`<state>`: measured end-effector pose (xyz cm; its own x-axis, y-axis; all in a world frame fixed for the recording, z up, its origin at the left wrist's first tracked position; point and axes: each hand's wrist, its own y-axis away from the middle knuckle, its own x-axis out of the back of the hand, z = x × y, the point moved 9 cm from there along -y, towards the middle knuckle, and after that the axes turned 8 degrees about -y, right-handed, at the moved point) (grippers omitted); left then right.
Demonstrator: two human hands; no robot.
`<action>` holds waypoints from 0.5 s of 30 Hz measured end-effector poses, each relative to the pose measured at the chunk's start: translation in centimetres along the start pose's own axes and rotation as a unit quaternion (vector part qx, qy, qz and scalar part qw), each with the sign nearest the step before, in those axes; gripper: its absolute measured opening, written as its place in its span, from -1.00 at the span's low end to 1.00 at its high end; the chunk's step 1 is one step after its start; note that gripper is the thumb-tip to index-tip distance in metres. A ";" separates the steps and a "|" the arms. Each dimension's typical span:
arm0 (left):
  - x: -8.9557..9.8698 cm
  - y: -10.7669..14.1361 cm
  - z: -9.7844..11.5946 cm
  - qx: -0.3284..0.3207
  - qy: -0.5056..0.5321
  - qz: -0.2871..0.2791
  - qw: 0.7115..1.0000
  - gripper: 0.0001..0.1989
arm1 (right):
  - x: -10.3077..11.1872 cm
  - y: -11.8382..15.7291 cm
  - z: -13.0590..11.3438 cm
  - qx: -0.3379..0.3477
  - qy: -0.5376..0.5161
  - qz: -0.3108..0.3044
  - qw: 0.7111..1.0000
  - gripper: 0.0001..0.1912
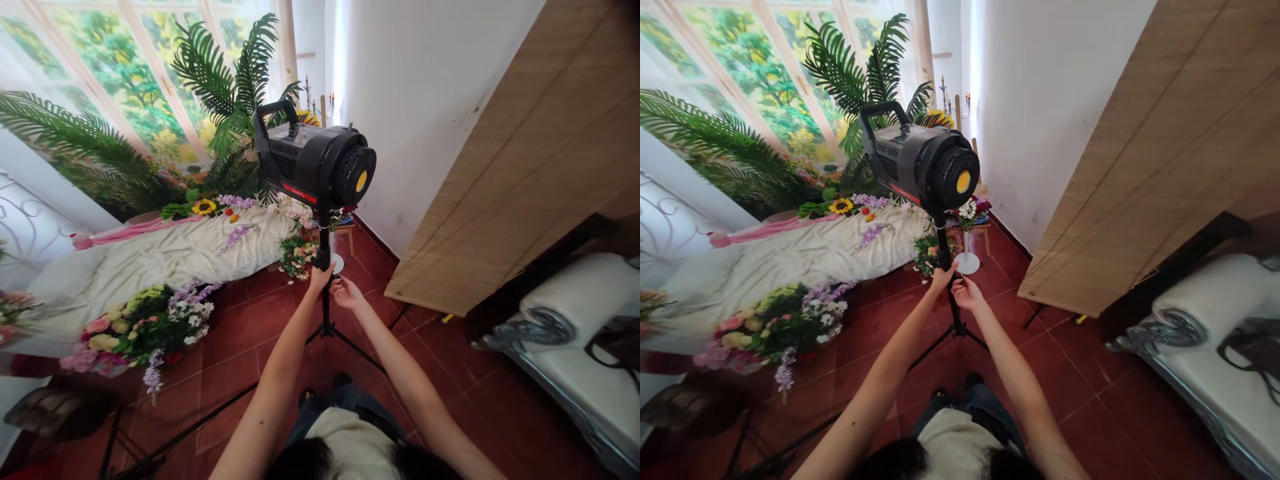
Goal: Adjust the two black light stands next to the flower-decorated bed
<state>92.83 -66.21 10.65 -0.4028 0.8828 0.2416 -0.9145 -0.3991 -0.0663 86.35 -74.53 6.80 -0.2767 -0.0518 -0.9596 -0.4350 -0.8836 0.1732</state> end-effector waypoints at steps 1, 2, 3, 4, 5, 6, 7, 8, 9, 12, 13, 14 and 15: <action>0.0 0.0 -0.2 0.005 0.001 0.001 1.000 -0.68 | -0.1 0.0 0.0 0.007 -0.006 0.000 1.000 -0.76; 0.0 0.0 -0.4 0.010 0.004 0.003 1.000 -0.69 | -0.2 0.0 0.0 0.015 -0.009 0.001 1.000 -0.76; 0.0 0.0 -0.6 0.014 0.009 0.005 1.000 -0.71 | -0.3 0.0 0.0 0.022 -0.009 0.001 1.000 -0.76; -0.1 0.0 -0.8 0.016 0.014 0.006 1.000 -0.72 | -0.3 0.1 0.0 0.026 -0.009 0.003 1.000 -0.75; -0.1 0.0 -0.9 0.015 0.019 0.006 1.000 -0.73 | -0.3 0.1 0.0 0.028 -0.007 0.007 1.000 -0.75; -0.1 0.0 -0.9 0.013 0.021 0.007 1.000 -0.74 | -0.3 0.2 0.0 0.028 -0.005 0.012 1.000 -0.76; -0.1 0.0 -0.9 0.009 0.019 0.008 1.000 -0.75 | -0.2 0.2 -0.1 0.025 -0.001 0.021 0.999 -0.76; -0.1 0.0 -0.9 0.006 0.014 0.008 1.000 -0.76 | -0.2 0.3 -0.2 0.023 0.006 0.030 0.999 -0.77; -0.1 0.0 -0.9 0.003 0.009 0.010 1.000 -0.76 | -0.2 0.5 -0.5 0.021 0.017 0.040 0.999 -0.79; -0.1 0.0 -0.8 0.004 0.004 0.028 1.000 -0.78 | -0.2 0.7 -1.5 0.030 0.083 0.068 0.994 -0.80; 0.0 0.0 -0.8 0.007 0.006 0.038 0.999 -0.79 | -0.2 0.7 -1.9 0.037 0.121 0.080 0.989 -0.80; 0.1 0.0 -0.8 0.009 0.009 0.047 0.999 -0.80 | -0.2 0.7 -2.3 0.046 0.169 0.097 0.980 -0.80; 0.1 0.0 -0.8 0.010 0.010 0.055 0.998 -0.80 | -0.1 0.7 -2.7 0.060 0.228 0.119 0.965 -0.80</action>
<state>92.78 -65.91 9.95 -0.5017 0.8381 0.2140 -0.8637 -0.4989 -0.0712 88.40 -76.44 6.40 0.0133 -0.4693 -0.8829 -0.5087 -0.7634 0.3981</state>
